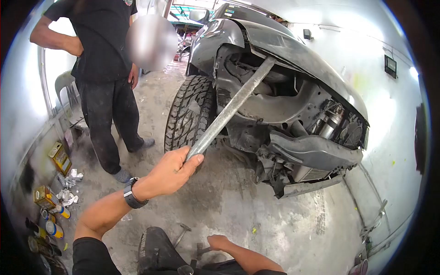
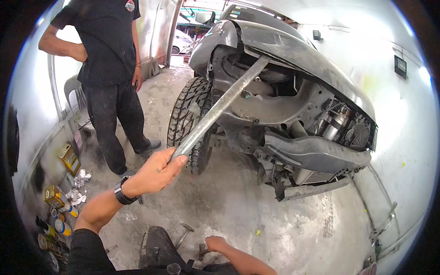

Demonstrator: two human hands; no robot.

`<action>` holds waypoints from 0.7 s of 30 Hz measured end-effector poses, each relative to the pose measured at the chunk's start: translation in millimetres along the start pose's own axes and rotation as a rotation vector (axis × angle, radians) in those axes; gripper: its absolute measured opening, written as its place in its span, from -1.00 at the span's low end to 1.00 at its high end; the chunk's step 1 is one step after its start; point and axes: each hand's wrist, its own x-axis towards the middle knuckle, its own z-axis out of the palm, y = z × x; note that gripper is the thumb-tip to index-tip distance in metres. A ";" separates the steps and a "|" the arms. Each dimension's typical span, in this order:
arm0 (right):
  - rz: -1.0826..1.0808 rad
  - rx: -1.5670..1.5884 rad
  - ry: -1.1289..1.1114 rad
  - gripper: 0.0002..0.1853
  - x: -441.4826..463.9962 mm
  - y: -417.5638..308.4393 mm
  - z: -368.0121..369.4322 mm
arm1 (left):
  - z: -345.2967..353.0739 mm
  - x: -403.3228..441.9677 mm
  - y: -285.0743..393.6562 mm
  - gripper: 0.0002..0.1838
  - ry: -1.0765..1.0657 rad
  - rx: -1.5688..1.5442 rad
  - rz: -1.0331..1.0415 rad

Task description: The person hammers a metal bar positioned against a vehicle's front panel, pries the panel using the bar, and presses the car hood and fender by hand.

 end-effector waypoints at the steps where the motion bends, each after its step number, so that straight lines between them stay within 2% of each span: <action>1: 0.003 0.000 -0.007 -0.61 -0.7 0.1 -1.5 | -0.6 -0.8 1.9 -0.62 -0.001 -0.006 -0.006; 5: 0.018 0.012 0.035 -0.71 -7.2 -5.5 -6.7 | -1.9 -3.7 6.4 -0.62 0.010 -0.004 -0.005; 7: 0.019 0.001 0.031 -0.71 -2.1 -1.6 -0.7 | -4.4 -2.6 6.8 -0.63 -0.002 -0.003 0.024; 10: 0.028 0.004 0.041 -0.71 -3.8 1.7 -0.9 | -12.6 -10.9 29.5 -0.65 -0.059 -0.127 -0.121; 13: 0.025 0.002 0.039 -0.70 -10.0 4.6 -7.8 | -16.7 -14.3 36.6 -0.66 -0.107 -0.199 -0.120; 21: 0.037 0.019 0.032 -0.69 -11.7 2.0 -1.8 | -27.3 -11.0 47.6 -0.67 -0.186 -0.157 -0.138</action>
